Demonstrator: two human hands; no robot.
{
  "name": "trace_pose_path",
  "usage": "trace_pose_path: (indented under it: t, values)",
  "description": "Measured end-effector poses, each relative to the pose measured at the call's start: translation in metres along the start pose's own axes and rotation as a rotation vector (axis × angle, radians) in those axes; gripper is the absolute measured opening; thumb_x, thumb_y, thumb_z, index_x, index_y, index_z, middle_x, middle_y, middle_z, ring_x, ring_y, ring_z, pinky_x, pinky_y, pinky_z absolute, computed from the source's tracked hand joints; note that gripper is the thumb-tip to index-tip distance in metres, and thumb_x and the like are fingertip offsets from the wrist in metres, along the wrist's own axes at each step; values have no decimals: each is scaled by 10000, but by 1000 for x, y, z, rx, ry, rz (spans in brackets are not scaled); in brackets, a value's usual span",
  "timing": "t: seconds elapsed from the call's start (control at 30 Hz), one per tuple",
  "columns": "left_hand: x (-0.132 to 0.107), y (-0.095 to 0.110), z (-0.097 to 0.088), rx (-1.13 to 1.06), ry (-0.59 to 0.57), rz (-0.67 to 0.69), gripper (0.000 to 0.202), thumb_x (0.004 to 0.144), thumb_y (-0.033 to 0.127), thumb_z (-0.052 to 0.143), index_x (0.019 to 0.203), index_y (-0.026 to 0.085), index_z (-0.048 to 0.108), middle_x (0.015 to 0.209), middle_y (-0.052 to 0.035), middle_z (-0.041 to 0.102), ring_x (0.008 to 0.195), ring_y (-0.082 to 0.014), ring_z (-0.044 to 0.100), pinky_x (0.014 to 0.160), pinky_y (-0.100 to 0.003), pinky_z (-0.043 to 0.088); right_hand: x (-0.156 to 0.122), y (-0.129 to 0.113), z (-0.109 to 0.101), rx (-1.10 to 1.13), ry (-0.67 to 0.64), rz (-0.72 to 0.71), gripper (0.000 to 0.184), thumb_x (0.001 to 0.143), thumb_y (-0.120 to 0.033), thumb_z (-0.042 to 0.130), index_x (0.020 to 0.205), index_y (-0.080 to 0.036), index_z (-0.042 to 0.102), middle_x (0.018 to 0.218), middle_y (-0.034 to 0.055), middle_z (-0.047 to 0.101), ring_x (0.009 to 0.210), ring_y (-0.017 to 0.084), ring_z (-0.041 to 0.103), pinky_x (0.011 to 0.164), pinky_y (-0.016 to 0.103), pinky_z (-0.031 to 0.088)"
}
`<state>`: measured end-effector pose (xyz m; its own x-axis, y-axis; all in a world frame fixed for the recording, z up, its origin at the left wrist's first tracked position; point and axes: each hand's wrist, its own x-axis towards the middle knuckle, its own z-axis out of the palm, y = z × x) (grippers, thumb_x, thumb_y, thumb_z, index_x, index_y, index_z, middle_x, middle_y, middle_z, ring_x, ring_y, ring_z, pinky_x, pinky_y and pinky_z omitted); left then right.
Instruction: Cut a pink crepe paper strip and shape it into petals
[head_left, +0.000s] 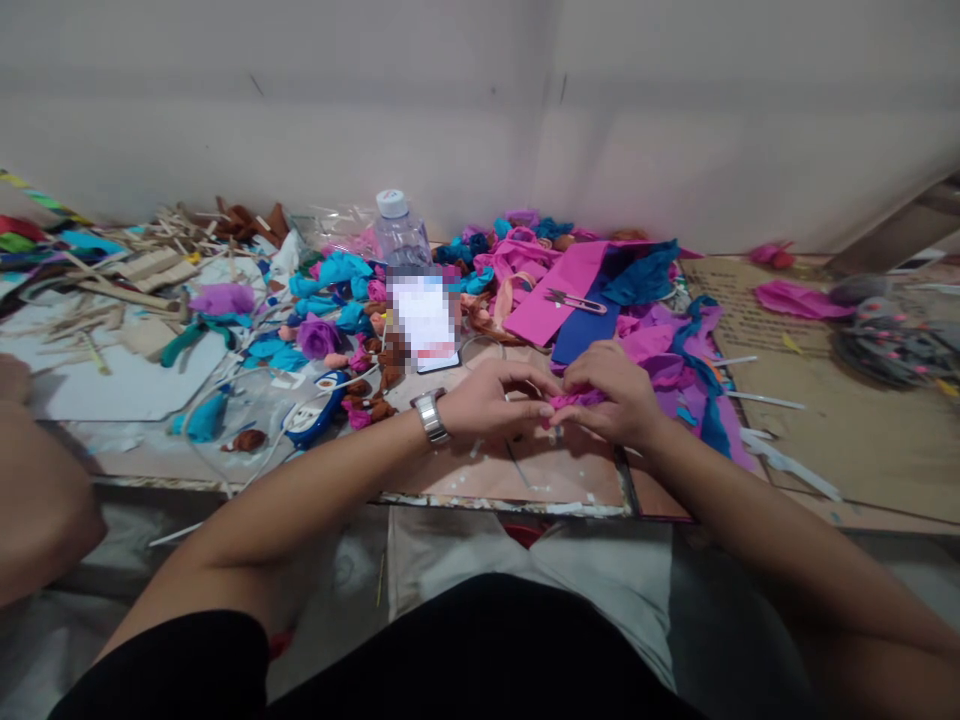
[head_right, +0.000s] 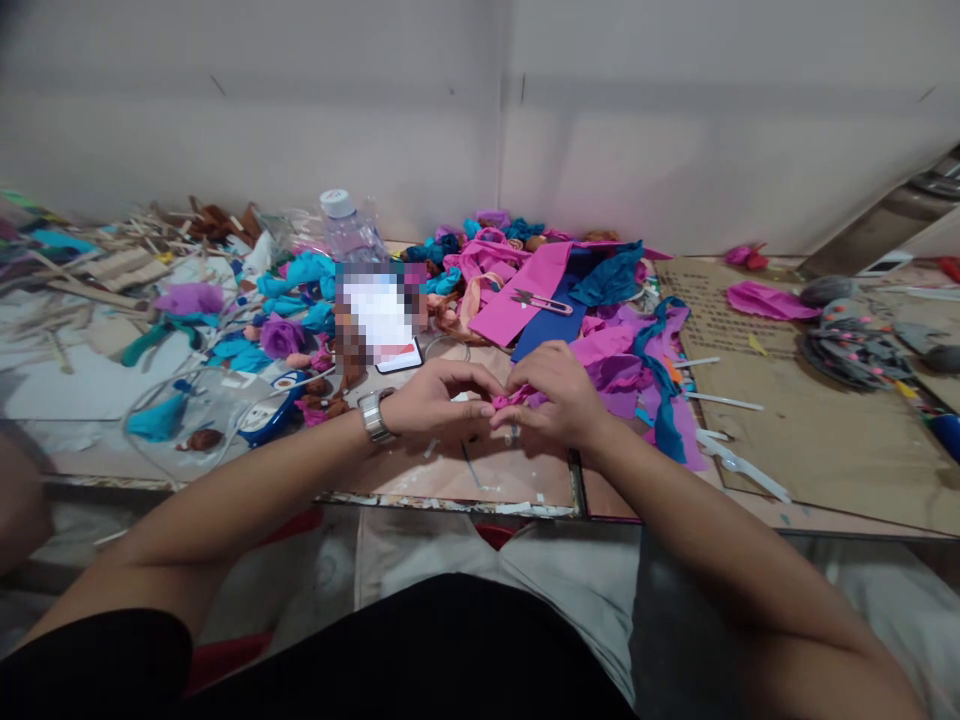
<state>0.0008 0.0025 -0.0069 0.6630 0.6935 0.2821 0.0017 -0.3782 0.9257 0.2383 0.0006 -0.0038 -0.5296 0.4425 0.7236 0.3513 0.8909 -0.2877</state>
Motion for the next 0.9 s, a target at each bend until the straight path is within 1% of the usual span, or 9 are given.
trace_pose_path:
  t: [0.13,0.2,0.3,0.43,0.57,0.67,0.8,0.9]
  values:
    - [1,0,-1,-8,-58,8,331,910,422,788,1049,124,761,1006,-121,783,916,-188,730,841,-305,578,-1,0,2,-2,-11,-3,479,819,-688,765,840,-222,655,743,10,734,710,193,666,802,388,430]
    - [1,-1,-1,-18,-67,7,328,929,427,764,1057,126,741,1020,-121,767,917,-181,714,843,-306,567,-1,1,2,-8,-17,-2,477,835,-692,744,838,-225,653,748,13,738,710,194,669,799,388,433]
    - [1,-1,1,-32,-48,1,330,953,447,728,1062,136,720,1032,-114,743,906,-170,691,836,-304,553,-1,2,2,-18,-4,5,470,843,-687,742,837,-225,659,760,24,742,732,206,676,786,391,437]
    - [2,-1,1,-20,-4,32,325,958,461,718,1042,147,719,1020,-104,724,900,-164,670,826,-299,549,1,0,0,-14,6,10,408,872,-632,764,875,-231,691,781,37,754,767,226,692,783,401,453]
    - [2,-3,-2,14,55,92,307,940,445,750,1034,154,723,1040,-107,734,916,-165,680,828,-294,551,2,-3,-1,5,20,14,268,938,-506,757,910,-243,713,814,47,771,807,240,714,797,417,478]
    - [2,-5,-4,29,69,105,283,937,421,760,1047,162,726,1050,-104,737,923,-164,690,818,-284,553,1,-4,-1,7,30,20,195,965,-437,727,919,-248,709,823,49,776,788,238,709,792,429,482]
    - [3,-5,-5,56,64,127,262,939,409,761,1052,172,755,1058,-111,746,945,-175,703,825,-296,561,0,-3,0,6,39,12,181,961,-416,737,923,-244,699,824,47,773,780,234,697,780,425,473]
    - [4,-4,-6,90,69,164,255,937,421,762,1051,196,799,1044,-111,763,973,-193,711,861,-329,568,0,-3,0,6,48,37,235,956,-470,738,922,-241,693,812,47,760,766,232,686,774,420,464]
